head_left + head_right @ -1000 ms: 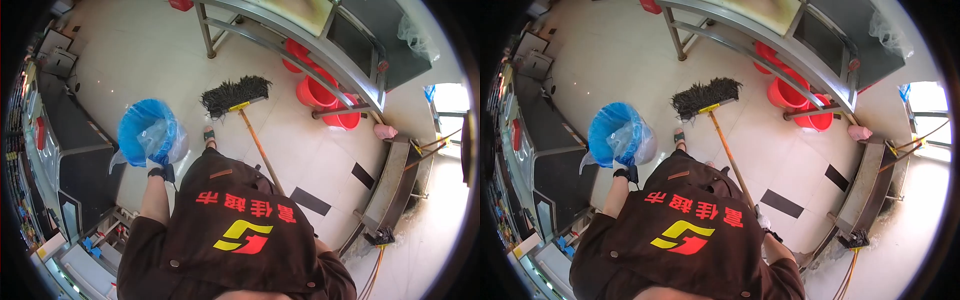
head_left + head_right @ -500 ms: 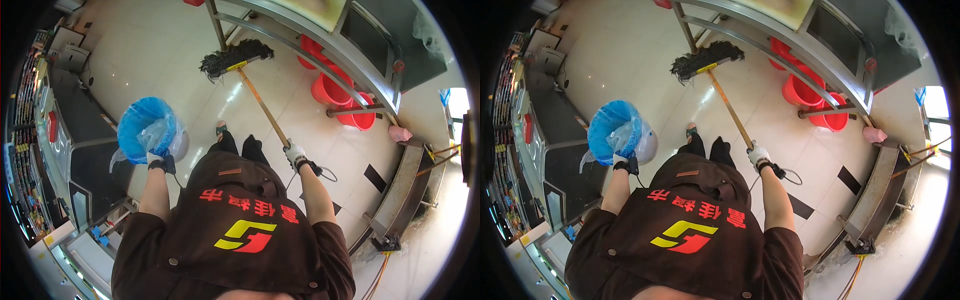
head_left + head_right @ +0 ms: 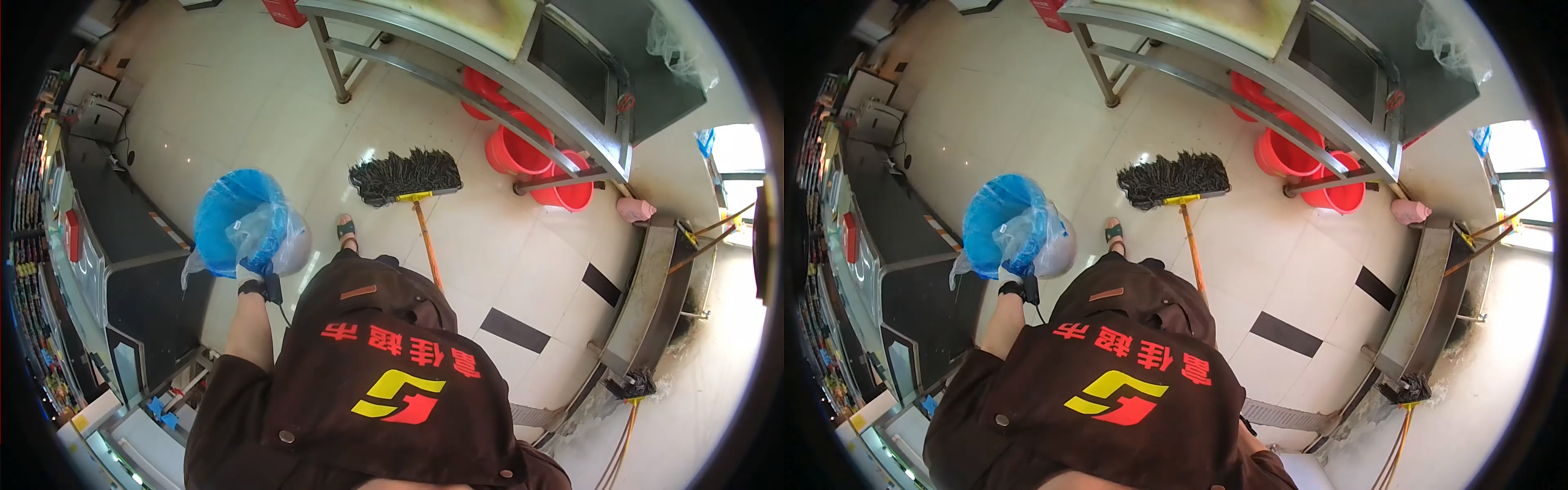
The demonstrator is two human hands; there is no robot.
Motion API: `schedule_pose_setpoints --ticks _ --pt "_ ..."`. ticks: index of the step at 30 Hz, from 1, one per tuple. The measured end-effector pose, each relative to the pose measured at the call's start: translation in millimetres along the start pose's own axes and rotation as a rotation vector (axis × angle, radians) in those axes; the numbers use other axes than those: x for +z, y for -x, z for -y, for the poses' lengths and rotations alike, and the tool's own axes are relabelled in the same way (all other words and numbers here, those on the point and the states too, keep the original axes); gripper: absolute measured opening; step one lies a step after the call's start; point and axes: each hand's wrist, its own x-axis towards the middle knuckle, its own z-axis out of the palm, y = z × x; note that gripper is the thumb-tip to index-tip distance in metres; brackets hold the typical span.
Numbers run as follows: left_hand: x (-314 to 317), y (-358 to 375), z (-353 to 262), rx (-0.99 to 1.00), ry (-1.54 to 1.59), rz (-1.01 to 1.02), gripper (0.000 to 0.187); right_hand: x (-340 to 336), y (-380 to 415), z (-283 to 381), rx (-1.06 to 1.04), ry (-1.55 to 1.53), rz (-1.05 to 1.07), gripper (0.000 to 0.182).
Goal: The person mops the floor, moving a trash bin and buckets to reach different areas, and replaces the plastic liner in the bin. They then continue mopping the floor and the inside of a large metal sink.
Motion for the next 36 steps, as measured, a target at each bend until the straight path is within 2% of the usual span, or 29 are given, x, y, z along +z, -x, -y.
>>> schedule_pose_setpoints --ticks 2,4,6,8,10,13,14,16,17,19,20,22,23,24,25,27,28,29,32,34,36 --pt "1.6 -15.4 -2.6 -0.073 0.064 -0.003 0.017 -4.8 -17.8 22.8 -0.027 -0.021 -0.024 0.053" --pt "1.5 -22.1 -11.2 -0.106 -0.002 -0.027 0.020 -15.7 -47.5 55.7 -0.086 -0.047 -0.062 0.052" --pt "9.7 -24.3 -24.1 -0.220 0.134 -0.149 0.022 -32.0 -83.2 98.0 -0.180 -0.093 -0.129 0.052" --pt "2.2 -35.6 -26.9 -0.243 0.084 -0.199 0.023 -87.2 -114.4 199.4 0.088 -0.132 0.082 0.047" --pt "-6.4 -41.2 -28.4 -0.271 0.024 -0.248 0.024 -93.9 -157.7 250.4 0.266 -0.530 0.156 0.044" --pt "-3.8 -44.8 -31.6 -0.244 0.036 -0.169 0.024 -111.0 -246.1 304.0 0.048 -0.531 0.086 0.045" --pt "-4.3 -45.5 -32.1 -0.249 0.024 -0.137 0.023 -128.3 -266.5 323.7 0.069 -0.575 0.166 0.045" --pt "4.1 -33.9 -34.7 -0.224 -0.003 -0.165 0.021 -158.0 -286.5 353.7 0.179 -0.414 0.243 0.045" --pt "-6.2 -37.6 -30.5 -0.224 -0.012 -0.159 0.021 -153.6 -282.4 343.6 0.185 -0.423 0.243 0.045" --pt "-26.6 -49.0 -20.1 0.126 -0.394 0.171 0.018 -149.4 -275.7 321.4 -0.063 -0.199 0.077 0.044" --pt "-28.4 -47.2 -17.3 0.124 -0.396 0.179 0.018 -146.8 -263.2 300.0 -0.002 -0.218 0.151 0.043" --pt "-13.1 -31.9 -18.4 -0.084 -0.062 0.026 0.015 -122.2 -236.4 238.2 0.031 -0.194 0.157 0.041" --pt "-40.2 -61.5 0.8 0.162 -0.348 0.171 0.014 -112.4 -210.1 209.7 0.000 -0.187 0.155 0.041" --pt "-35.2 -53.9 3.1 0.155 -0.346 0.178 0.014 -95.9 -179.6 181.3 -0.038 -0.241 0.039 0.047" --pt "-26.0 -41.9 -0.5 0.117 -0.305 0.141 0.015 -76.9 -161.9 141.7 -0.118 -0.116 0.113 0.047" --pt "-12.6 -29.4 -3.5 0.074 -0.263 0.111 0.016 -51.0 -89.7 90.1 -0.143 -0.027 0.072 0.055" --pt "-7.1 -26.3 -2.0 0.094 -0.220 0.094 0.018 -7.8 -76.1 38.0 0.070 -0.327 0.114 0.050" --pt "-3.2 -24.2 -0.5 0.114 -0.178 0.075 0.020 -35.1 -20.5 48.8 -0.156 -0.110 0.092 0.056" --pt "-18.9 -37.7 1.6 -0.004 -0.147 0.079 0.021 -11.0 13.7 14.8 -0.038 -0.058 0.086 0.055" --pt "-17.2 -35.9 -4.0 0.027 -0.176 0.109 0.021 -13.6 8.2 15.7 0.001 -0.064 0.089 0.054" --pt "-15.4 -37.8 -7.0 -0.012 -0.190 0.032 0.020 -20.7 -22.6 27.7 0.011 -0.095 0.097 0.053"
